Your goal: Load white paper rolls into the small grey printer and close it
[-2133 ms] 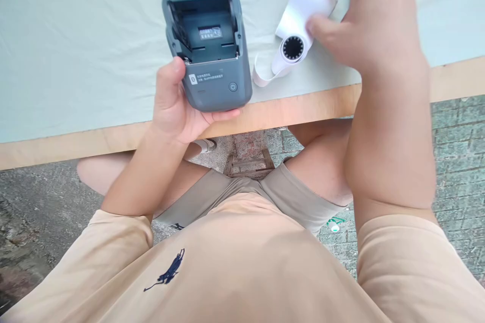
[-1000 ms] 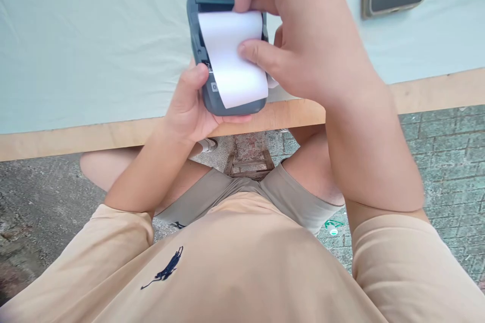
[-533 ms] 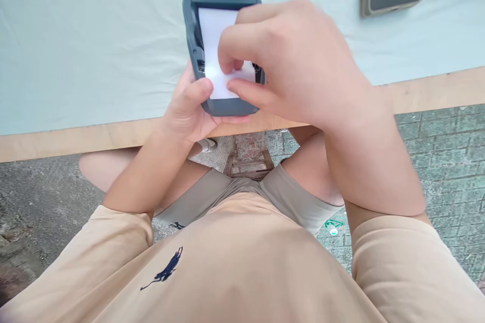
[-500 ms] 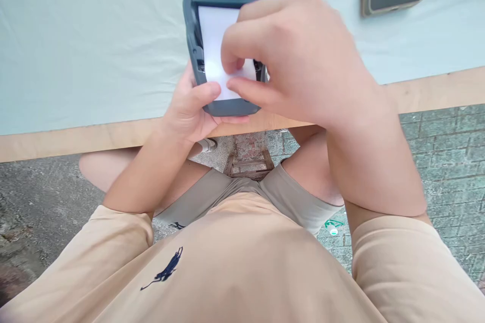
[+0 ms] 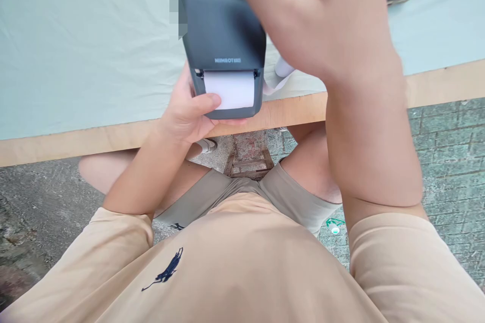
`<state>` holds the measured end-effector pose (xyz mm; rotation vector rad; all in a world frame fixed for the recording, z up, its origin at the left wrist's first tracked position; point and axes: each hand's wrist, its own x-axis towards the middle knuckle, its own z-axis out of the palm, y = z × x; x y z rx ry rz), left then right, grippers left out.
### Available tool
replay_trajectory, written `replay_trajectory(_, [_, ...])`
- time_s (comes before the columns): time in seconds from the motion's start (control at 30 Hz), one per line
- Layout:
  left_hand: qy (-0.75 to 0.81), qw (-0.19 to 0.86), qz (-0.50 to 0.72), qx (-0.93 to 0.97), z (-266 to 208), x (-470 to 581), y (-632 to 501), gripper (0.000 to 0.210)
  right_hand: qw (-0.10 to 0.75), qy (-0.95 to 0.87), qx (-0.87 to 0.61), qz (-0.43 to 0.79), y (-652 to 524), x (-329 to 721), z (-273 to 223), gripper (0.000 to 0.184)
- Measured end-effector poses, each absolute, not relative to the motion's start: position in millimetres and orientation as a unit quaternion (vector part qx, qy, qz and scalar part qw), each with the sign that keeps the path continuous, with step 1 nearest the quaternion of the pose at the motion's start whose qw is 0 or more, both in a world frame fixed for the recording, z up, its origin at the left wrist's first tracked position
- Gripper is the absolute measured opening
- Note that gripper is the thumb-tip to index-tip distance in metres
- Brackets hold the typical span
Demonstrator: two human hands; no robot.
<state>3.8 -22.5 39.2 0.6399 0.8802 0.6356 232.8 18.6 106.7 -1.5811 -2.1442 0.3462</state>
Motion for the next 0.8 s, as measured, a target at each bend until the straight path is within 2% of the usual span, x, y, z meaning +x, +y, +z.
replay_trajectory(0.07, [0.431,0.811,0.287,0.272,34,4,-18,0.092,0.129,-0.805,-0.554,0.166,13,224,120,0.068])
replay_trajectory(0.13, [0.437,0.815,0.282,0.255,34,3,-17,0.092,0.044,-0.808,-0.559,0.178,10,216,130,0.069])
replay_trajectory(0.2, [0.419,0.82,0.29,0.261,40,4,-19,0.087,-0.002,-0.789,-0.589,0.176,8,210,133,0.071])
replay_trajectory(0.27, [0.397,0.817,0.317,0.272,49,7,-23,0.069,-0.021,-0.776,-0.605,0.176,8,207,133,0.071])
replay_trajectory(0.33, [0.388,0.816,0.334,0.269,57,11,-27,0.05,-0.027,-0.775,-0.606,0.178,9,205,130,0.073])
replay_trajectory(0.47, [0.376,0.837,0.31,0.25,61,15,-27,0.053,-0.024,-0.786,-0.595,0.168,9,207,125,0.075])
replay_trajectory(0.63, [0.356,0.847,0.328,0.219,53,12,-24,0.039,0.055,-0.824,-0.541,0.16,0,223,122,0.07])
replay_trajectory(0.8, [0.359,0.852,0.318,0.209,54,12,-22,0.056,0.088,-0.846,-0.493,0.186,-5,233,125,0.089])
